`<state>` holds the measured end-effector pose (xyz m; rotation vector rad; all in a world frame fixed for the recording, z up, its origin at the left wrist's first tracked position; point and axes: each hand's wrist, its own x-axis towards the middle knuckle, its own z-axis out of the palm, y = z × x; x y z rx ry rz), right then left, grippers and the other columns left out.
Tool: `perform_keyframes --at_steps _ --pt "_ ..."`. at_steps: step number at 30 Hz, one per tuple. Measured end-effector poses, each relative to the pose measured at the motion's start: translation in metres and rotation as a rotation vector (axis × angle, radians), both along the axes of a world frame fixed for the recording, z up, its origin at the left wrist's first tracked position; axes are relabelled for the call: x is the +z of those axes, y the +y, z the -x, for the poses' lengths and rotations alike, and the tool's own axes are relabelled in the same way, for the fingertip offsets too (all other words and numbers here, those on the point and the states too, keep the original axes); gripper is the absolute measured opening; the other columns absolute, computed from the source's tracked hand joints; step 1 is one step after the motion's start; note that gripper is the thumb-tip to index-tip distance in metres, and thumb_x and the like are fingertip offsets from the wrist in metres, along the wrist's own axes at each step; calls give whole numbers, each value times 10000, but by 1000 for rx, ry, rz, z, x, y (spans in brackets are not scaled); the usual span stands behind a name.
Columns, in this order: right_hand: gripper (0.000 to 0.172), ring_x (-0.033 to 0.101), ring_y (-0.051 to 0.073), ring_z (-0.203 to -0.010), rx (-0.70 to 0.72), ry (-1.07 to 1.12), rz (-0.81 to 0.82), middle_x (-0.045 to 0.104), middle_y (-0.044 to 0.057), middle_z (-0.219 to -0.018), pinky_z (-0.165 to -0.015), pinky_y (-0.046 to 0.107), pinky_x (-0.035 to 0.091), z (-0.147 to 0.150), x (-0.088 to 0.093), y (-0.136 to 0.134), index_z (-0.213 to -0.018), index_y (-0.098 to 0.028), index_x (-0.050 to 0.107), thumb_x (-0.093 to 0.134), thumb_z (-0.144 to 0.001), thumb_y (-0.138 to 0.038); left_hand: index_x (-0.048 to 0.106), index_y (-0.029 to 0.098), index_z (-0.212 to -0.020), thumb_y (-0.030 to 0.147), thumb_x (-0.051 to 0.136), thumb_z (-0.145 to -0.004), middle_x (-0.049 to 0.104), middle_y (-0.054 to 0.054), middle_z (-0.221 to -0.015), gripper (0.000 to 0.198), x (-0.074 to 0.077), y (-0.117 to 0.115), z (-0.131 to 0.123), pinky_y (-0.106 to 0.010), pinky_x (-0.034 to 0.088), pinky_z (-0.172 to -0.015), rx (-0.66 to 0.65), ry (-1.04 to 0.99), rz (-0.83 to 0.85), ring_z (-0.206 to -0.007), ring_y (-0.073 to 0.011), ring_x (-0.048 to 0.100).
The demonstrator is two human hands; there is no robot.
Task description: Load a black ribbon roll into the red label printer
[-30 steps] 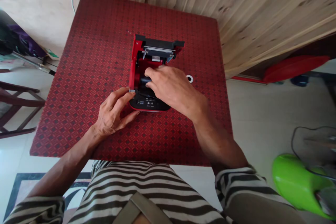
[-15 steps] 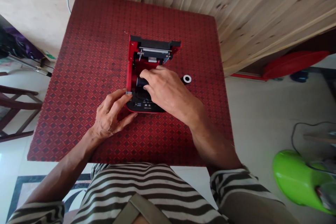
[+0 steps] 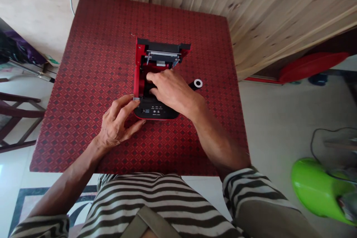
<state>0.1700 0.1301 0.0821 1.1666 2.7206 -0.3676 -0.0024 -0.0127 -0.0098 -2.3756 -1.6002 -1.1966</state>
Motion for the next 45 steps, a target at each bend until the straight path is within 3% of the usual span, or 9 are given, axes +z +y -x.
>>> perform_keyframes --at_steps 8,15,20,24,27,31,36,42,45 --pt "242 747 240 -1076 107 388 178 811 106 -1144 -984 371 504 -43 6 -23 -1190 -166 772 593 -1088 -292 514 230 -1491 431 767 -955 665 -128 -1341 625 7 0 3 -385 644 -1033 -29 -43 23 -1243 -249 691" --pt "152 770 215 -1031 81 589 194 828 81 -1115 -940 354 539 -50 -10 -25 -1127 -185 786 664 -1037 -199 561 205 -1442 415 708 -1000 707 -125 -1301 511 44 12 10 -400 634 -1022 -44 -56 52 -1200 -246 698" --pt "129 780 188 -963 59 701 202 838 49 -1073 -909 323 546 -52 -14 -20 -1088 -193 793 703 -1001 -159 579 255 -1442 471 664 -1021 675 -100 -1361 481 72 49 15 -366 648 -962 16 -63 -8 -1279 -250 650" --pt "97 736 174 -857 59 774 57 810 45 -937 -843 308 539 -52 -23 -29 -1004 -156 766 673 -1026 -166 444 176 -1573 542 608 -1051 532 -145 -1575 659 83 95 17 -360 586 -1086 22 -78 -3 -1426 -282 571" --pt "205 699 191 -879 81 785 -177 797 52 -926 -854 336 525 -50 -28 -41 -949 -167 752 589 -1072 -181 334 137 -1618 597 444 -1107 586 -127 -1531 697 86 118 15 -350 545 -1137 -40 -106 156 -1367 -227 624" --pt "258 645 201 -921 83 711 -465 778 40 -978 -832 367 488 -48 -29 -60 -974 -225 756 538 -1072 -129 522 185 -1516 601 376 -1119 708 -65 -1342 593 89 111 8 -358 547 -1138 -69 -101 203 -1262 -206 680" --pt "200 624 190 -867 157 713 -678 750 37 -907 -744 357 483 -48 -35 -77 -987 -209 762 605 -1029 -91 629 245 -1442 511 420 -1115 696 -98 -1364 470 80 73 6 -449 546 -1157 -161 -55 161 -1307 -245 654" --pt "193 642 192 -878 91 731 -614 757 46 -948 -766 358 535 -51 -47 -83 -1070 -222 763 611 -1031 -110 544 257 -1540 703 629 -963 619 -159 -1446 734 45 45 14 -539 520 -1176 -252 93 137 -1416 -344 586" --pt "199 658 192 -882 90 751 -630 760 44 -934 -754 350 538 -50 -48 -83 -1065 -211 756 603 -1027 -89 506 274 -1569 716 699 -911 617 -162 -1449 816 37 43 14 -555 524 -1161 -257 100 81 -1407 -364 588"
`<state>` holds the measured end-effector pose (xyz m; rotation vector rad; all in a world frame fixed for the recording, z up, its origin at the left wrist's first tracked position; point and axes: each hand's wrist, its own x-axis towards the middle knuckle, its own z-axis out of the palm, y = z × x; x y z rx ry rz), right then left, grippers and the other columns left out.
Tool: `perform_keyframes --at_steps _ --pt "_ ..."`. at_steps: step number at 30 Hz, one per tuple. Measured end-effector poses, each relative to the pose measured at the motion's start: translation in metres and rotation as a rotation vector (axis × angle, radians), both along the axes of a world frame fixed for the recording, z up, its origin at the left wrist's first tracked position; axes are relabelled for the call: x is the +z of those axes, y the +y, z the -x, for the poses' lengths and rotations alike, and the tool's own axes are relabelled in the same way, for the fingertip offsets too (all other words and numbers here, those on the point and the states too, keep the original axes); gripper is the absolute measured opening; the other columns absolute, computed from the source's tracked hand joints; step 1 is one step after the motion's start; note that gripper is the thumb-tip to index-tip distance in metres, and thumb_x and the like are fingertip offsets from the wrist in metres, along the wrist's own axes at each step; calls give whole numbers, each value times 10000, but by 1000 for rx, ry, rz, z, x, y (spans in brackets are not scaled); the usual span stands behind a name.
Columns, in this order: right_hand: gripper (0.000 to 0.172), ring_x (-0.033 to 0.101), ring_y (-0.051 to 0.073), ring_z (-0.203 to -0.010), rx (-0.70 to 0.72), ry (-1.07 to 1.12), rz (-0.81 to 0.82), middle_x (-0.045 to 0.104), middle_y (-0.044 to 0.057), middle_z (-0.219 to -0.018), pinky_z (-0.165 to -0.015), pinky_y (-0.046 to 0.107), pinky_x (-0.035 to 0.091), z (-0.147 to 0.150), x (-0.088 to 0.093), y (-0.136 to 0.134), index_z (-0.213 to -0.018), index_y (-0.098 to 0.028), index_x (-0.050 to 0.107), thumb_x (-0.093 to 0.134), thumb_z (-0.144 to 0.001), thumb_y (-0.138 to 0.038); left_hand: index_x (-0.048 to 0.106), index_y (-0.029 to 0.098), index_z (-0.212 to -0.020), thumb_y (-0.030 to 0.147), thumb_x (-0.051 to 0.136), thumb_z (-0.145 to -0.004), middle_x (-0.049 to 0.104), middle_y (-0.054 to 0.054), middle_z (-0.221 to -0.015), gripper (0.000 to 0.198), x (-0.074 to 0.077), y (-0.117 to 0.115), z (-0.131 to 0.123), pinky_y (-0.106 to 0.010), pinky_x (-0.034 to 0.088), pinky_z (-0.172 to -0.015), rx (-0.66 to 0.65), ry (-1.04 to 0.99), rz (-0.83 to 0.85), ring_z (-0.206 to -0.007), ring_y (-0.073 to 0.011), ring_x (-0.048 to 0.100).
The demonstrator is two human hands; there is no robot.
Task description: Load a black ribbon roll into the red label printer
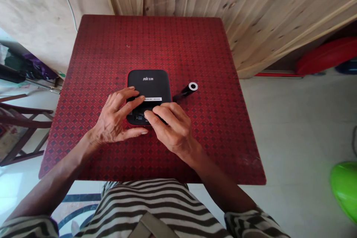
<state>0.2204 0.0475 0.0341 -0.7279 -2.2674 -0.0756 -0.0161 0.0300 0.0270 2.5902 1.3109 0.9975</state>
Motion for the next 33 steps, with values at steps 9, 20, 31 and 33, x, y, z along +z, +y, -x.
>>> perform_keyframes --at_steps 9,20,31,33 --pt "199 669 196 -894 -12 28 63 761 45 -951 -803 360 559 -3 -3 0 -1096 -231 739 596 -1030 -110 559 294 -1502 754 771 -828 636 -154 -1417 844 -7 2 -1 -551 543 -1113 35 48 -47 -1344 -359 622" --pt "229 690 217 -766 -272 367 492 710 41 -832 -733 378 572 -47 -25 -23 -920 -259 662 493 -1071 -220 495 248 -1525 563 823 -879 608 -165 -1449 790 -15 -27 -11 -487 580 -1123 201 -72 -96 -1350 -322 625" --pt "241 719 258 -850 -299 40 391 717 77 -938 -748 369 591 -30 -70 -27 -1162 -237 654 507 -1011 -121 575 226 -1402 473 837 -896 684 -140 -1301 620 -31 -30 -4 -364 661 -947 241 -38 -250 -1149 -240 721" --pt "250 722 254 -856 -308 28 377 720 79 -955 -756 363 598 -30 -70 -27 -1181 -228 649 521 -1004 -106 578 228 -1403 472 838 -896 691 -137 -1294 620 -30 -30 -5 -366 665 -941 248 -37 -262 -1141 -239 725"
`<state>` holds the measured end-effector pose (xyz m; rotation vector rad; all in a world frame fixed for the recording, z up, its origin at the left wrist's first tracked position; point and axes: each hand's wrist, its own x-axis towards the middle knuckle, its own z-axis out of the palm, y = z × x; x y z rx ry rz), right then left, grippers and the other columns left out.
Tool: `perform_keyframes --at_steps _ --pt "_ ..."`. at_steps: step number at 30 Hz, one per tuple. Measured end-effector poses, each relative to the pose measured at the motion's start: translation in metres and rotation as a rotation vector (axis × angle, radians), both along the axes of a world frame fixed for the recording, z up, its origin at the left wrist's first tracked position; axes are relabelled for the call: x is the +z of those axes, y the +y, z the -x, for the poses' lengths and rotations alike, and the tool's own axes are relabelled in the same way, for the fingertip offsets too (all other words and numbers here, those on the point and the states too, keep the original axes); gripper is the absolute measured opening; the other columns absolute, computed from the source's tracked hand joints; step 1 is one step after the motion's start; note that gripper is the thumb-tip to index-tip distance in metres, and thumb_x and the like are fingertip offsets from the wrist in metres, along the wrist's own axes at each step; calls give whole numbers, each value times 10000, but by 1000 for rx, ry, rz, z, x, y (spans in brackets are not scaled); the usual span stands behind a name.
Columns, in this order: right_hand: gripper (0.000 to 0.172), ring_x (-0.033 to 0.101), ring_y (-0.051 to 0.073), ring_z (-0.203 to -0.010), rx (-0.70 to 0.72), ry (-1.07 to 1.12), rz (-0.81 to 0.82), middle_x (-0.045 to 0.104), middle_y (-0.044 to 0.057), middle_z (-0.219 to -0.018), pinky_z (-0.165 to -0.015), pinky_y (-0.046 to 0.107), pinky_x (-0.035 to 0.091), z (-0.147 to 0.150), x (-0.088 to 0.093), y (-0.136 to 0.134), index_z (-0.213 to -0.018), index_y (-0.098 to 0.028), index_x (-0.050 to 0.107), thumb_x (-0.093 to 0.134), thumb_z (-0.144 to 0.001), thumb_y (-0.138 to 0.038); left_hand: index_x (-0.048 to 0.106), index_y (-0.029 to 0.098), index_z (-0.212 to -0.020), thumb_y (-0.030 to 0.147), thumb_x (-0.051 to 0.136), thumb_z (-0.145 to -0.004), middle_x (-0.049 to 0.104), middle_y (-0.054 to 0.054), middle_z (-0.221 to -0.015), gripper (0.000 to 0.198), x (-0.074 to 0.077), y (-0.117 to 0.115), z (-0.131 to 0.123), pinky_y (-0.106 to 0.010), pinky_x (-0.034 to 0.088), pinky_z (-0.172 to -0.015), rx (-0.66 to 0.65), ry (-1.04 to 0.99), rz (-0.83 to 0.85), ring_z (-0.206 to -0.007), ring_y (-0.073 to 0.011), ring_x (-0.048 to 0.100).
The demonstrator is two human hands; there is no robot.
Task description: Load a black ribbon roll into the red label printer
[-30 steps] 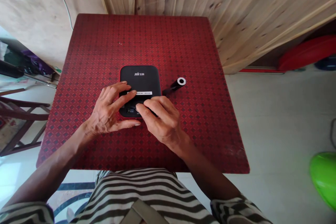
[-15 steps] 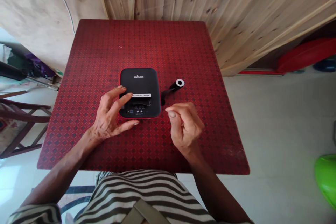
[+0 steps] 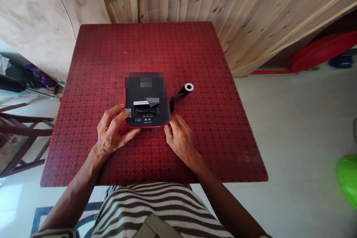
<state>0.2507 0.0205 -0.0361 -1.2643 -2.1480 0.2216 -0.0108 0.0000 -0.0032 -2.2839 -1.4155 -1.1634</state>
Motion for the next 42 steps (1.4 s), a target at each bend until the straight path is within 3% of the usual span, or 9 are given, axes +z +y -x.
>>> perform_keyframes --at_steps 12,25,36,39,42 --pt "226 693 232 -855 2 -27 -69 696 63 -954 -763 355 589 -1 -7 0 -1214 -223 612 510 -1041 -119 639 151 -1292 429 874 -867 677 -167 -1278 559 1 0 1 -323 647 -927 -24 -9 -18 -1141 -239 714" --pt "228 657 224 -821 50 12 -58 686 60 -895 -743 347 557 -4 -6 -1 -1203 -200 653 502 -1052 -121 656 197 -1241 490 912 -814 669 -127 -1276 578 7 0 -1 -376 645 -942 11 -85 36 -1139 -244 712" --pt "215 679 233 -832 43 0 -55 706 72 -914 -748 357 575 -3 -8 -1 -1172 -205 668 507 -1048 -136 638 239 -1249 502 875 -851 671 -101 -1271 532 2 0 0 -409 638 -969 3 -149 98 -1150 -238 703" --pt "233 691 222 -806 37 20 -48 714 67 -892 -728 345 579 -5 -1 -1 -1154 -203 682 490 -1050 -119 614 233 -1289 477 849 -880 666 -102 -1264 531 -1 0 0 -396 633 -977 -11 -141 87 -1168 -240 700" --pt "259 701 205 -807 -1 54 -88 741 70 -922 -750 341 590 -9 26 4 -1205 -192 683 481 -1065 -110 601 222 -1323 445 841 -890 663 -101 -1260 543 -2 -1 -1 -377 633 -972 -21 -132 58 -1160 -234 704"
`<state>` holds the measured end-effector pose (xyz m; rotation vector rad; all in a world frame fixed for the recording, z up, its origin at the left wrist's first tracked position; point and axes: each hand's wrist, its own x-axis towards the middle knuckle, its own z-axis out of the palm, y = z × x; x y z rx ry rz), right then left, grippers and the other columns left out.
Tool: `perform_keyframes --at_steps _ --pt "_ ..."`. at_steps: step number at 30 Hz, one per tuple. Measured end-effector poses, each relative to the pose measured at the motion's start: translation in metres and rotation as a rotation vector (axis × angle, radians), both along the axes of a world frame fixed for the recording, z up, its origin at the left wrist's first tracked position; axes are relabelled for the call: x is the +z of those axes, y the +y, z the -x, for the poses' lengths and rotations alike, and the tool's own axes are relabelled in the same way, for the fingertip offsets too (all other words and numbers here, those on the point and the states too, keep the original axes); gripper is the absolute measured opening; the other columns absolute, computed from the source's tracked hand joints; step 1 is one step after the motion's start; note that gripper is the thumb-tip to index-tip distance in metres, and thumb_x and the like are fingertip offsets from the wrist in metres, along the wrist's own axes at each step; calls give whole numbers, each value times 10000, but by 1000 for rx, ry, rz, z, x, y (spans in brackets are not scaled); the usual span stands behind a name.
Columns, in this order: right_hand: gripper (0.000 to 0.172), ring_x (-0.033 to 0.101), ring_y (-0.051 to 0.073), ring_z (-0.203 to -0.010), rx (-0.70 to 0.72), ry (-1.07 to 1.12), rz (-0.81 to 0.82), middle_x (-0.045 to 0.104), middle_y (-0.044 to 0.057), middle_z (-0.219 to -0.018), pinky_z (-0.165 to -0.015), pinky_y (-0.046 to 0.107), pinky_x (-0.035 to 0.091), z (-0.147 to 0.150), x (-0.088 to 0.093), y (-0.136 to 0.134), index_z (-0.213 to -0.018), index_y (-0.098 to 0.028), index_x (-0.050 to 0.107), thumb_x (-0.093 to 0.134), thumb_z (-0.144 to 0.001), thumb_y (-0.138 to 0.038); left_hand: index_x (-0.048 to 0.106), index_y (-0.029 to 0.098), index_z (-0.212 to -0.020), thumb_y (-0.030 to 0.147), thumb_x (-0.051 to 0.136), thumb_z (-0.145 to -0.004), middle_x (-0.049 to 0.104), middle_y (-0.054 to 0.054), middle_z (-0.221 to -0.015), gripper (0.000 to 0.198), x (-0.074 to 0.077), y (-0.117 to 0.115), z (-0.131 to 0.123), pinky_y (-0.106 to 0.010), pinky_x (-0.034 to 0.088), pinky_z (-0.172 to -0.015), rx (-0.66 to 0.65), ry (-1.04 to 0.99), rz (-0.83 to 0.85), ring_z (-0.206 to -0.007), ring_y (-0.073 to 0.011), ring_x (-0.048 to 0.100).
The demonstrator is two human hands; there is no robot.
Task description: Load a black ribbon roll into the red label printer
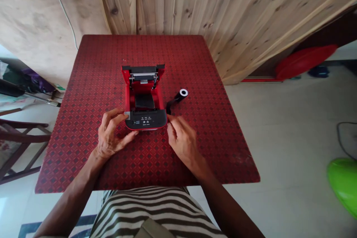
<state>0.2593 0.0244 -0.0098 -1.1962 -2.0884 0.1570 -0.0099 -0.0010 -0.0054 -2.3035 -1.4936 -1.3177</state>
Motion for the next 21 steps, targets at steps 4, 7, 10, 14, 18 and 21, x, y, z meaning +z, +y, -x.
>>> perform_keyframes --at_steps 4,7,10,14,18,21 --pt "261 712 208 -949 88 -40 -87 786 87 -1036 -891 365 599 11 51 30 -1229 -187 708 502 -1082 -123 584 216 -1377 439 872 -861 660 -114 -1291 632 0 -1 -1 -386 632 -1004 -8 14 -10 -1198 -249 693" --pt "269 721 238 -994 206 -298 7 799 103 -1057 -919 396 586 36 71 67 -1104 -173 757 513 -1054 -71 550 205 -1443 441 860 -874 650 -141 -1324 690 -1 -2 -1 -402 630 -1039 -22 30 6 -1232 -265 681" --pt "217 744 260 -971 283 -521 94 806 114 -982 -921 413 577 64 71 98 -991 -152 777 586 -1007 -51 537 232 -1472 431 836 -897 642 -147 -1350 678 -2 -3 -1 -389 645 -1010 -14 51 21 -1196 -254 692" --pt "93 767 292 -909 324 -634 140 808 146 -934 -867 437 585 87 64 111 -957 -138 795 709 -943 -103 529 241 -1480 417 822 -911 643 -150 -1354 663 -4 -4 -1 -385 650 -1000 -11 45 36 -1211 -256 687" --pt "175 777 296 -858 347 -696 220 806 182 -924 -740 396 582 92 70 111 -929 -113 800 648 -926 -25 513 249 -1498 415 807 -924 644 -148 -1350 666 -4 -4 -3 -395 652 -1006 -22 40 47 -1215 -259 692" --pt "191 780 295 -897 397 -744 257 812 190 -995 -758 392 594 93 82 109 -998 -97 795 632 -932 -24 520 250 -1498 399 819 -915 659 -144 -1343 672 -5 -3 -3 -394 650 -1011 -23 36 45 -1212 -260 699"
